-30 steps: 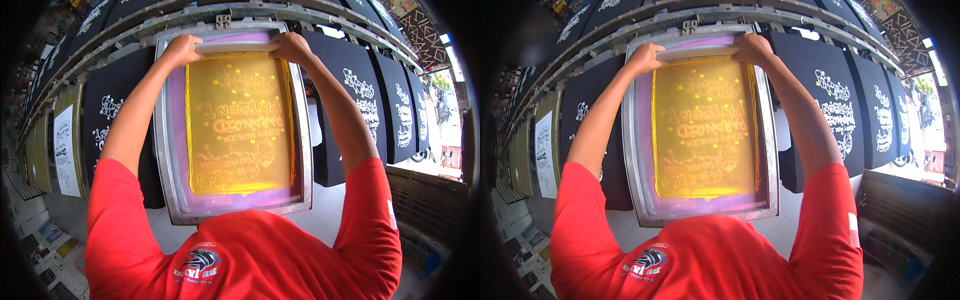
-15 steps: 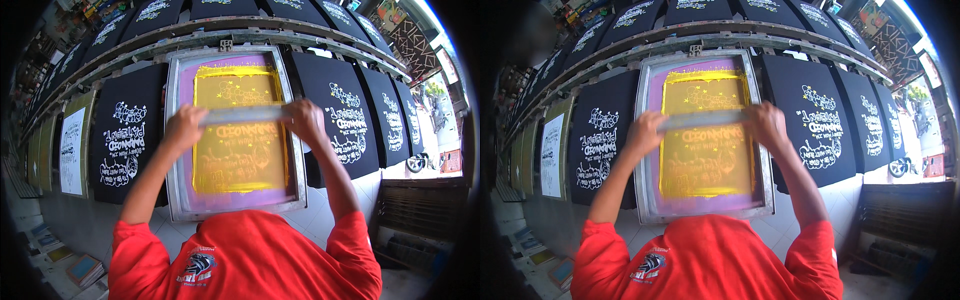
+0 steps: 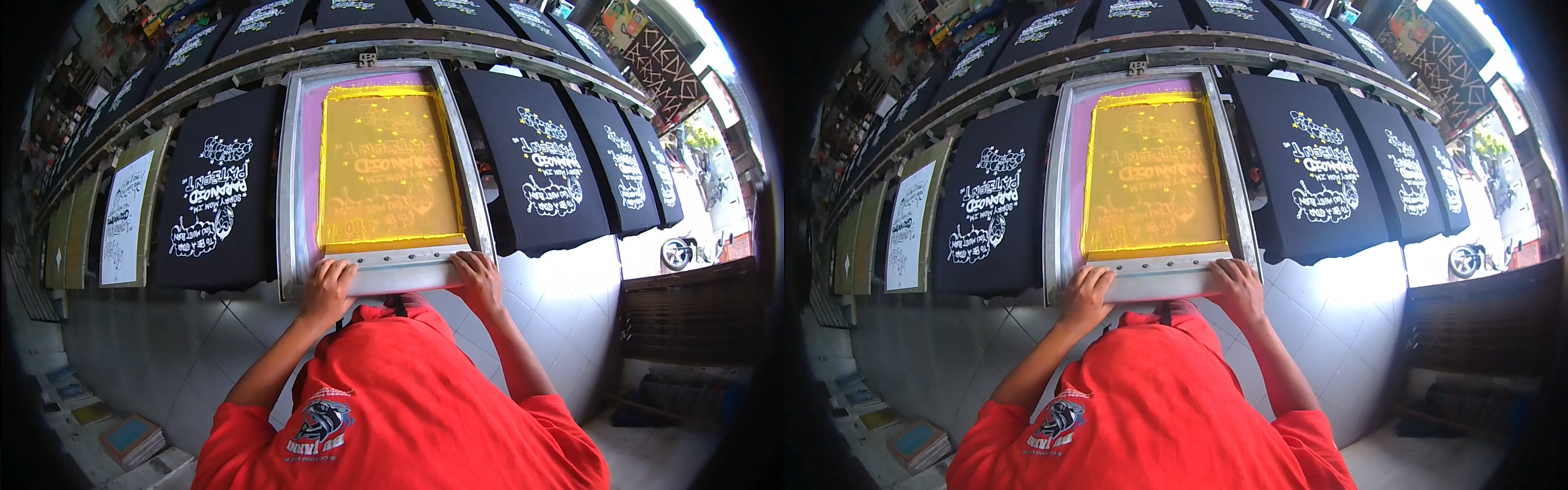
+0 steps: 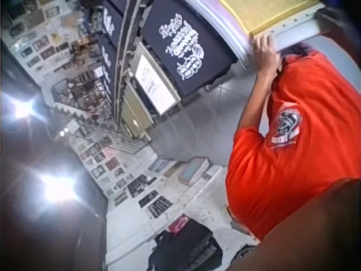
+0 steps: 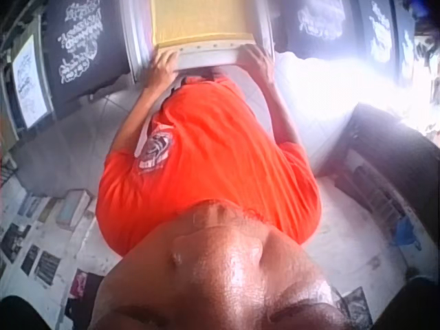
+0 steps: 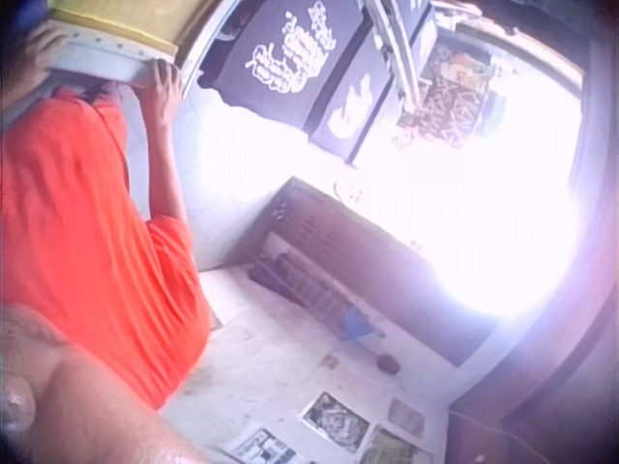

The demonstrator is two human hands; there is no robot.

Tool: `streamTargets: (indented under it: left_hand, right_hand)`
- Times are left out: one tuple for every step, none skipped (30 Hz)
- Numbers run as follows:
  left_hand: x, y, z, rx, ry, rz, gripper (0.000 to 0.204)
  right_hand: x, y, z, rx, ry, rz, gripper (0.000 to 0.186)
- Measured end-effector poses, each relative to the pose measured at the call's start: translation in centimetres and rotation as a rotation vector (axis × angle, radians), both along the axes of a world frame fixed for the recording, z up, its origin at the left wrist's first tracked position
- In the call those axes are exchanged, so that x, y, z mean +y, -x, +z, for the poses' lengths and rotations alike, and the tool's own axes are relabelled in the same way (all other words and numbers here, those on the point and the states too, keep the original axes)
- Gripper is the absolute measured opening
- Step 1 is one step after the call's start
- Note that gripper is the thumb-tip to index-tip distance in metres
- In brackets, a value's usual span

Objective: The person uses a screen printing frame and a squeegee to apply yellow ink onto black t shirts positioned on a carousel station.

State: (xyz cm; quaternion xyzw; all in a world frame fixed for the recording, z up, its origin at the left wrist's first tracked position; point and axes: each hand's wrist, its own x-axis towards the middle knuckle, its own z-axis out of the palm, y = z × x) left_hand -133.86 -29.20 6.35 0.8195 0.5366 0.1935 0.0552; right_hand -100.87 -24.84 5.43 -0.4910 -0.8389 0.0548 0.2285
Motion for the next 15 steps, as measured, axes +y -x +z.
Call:
streamTargets:
  left_hand:
    - [-0.3,-0.1,0.0,0.0,0.011,0.009,0.054]
    - [-0.6,-0.2,-0.3,0.0,0.017,0.014,0.054]
    - [-0.8,-0.2,-0.7,0.001,0.022,0.02,0.054]
    - [-1.0,-0.1,-0.9,0.002,0.027,0.027,0.054]
    - [-1.1,-0.2,-0.4,-0.046,0.03,0.012,0.053]
    - [-1.2,-0.1,0.4,-0.095,0.034,-0.002,0.051]
    - [-1.2,0.0,0.9,-0.143,0.038,-0.016,0.05]
    - [-1.3,0.4,0.9,-0.165,-0.006,0.069,0.051]
    - [-1.3,1.2,1.0,-0.185,-0.051,0.151,0.052]
    - [-1.3,2.2,1.0,-0.205,-0.097,0.232,0.053]
    - [-1.3,3.6,-0.2,-0.226,-0.121,0.408,0.057]
    - [-1.3,5.1,-2.4,-0.245,-0.143,0.585,0.061]
    - [-1.0,6.5,-3.9,-0.288,-0.05,0.674,0.064]
    - [-0.9,8.0,-5.5,-0.341,0.042,0.776,0.066]
    - [-0.4,8.5,-6.2,-0.379,0.207,0.885,0.059]
  right_hand:
    - [-0.3,-0.2,-0.4,0.006,0.014,0.014,0.064]
    - [-0.5,-0.3,-0.2,0.014,0.04,0.017,0.066]
    - [-0.7,-0.2,0.0,0.023,0.065,0.022,0.068]
    - [-0.8,-0.2,0.3,0.031,0.09,0.027,0.069]
    - [-1.0,-0.5,0.3,0.085,0.09,0.014,0.069]
    - [-1.0,-0.8,0.3,0.139,0.09,0.001,0.068]
    - [-1.0,-1.1,0.3,0.192,0.09,-0.011,0.068]
    - [-0.8,-1.6,0.0,0.276,0.082,-0.122,0.065]
    - [-0.5,-2.3,-0.7,0.363,0.072,-0.236,0.061]
    - [0.0,-3.2,-1.4,0.448,0.061,-0.351,0.058]
    - [0.8,-4.0,-2.1,0.442,0.114,-0.452,0.049]
    - [1.6,-4.5,-2.9,0.602,0.275,-0.519,0.045]
    - [2.2,-5.4,-4.0,0.72,0.497,-0.548,0.042]
    - [2.9,-5.6,-4.8,0.821,0.721,-0.559,0.041]
    - [3.4,-5.6,-5.4,0.817,0.717,-0.563,0.041]
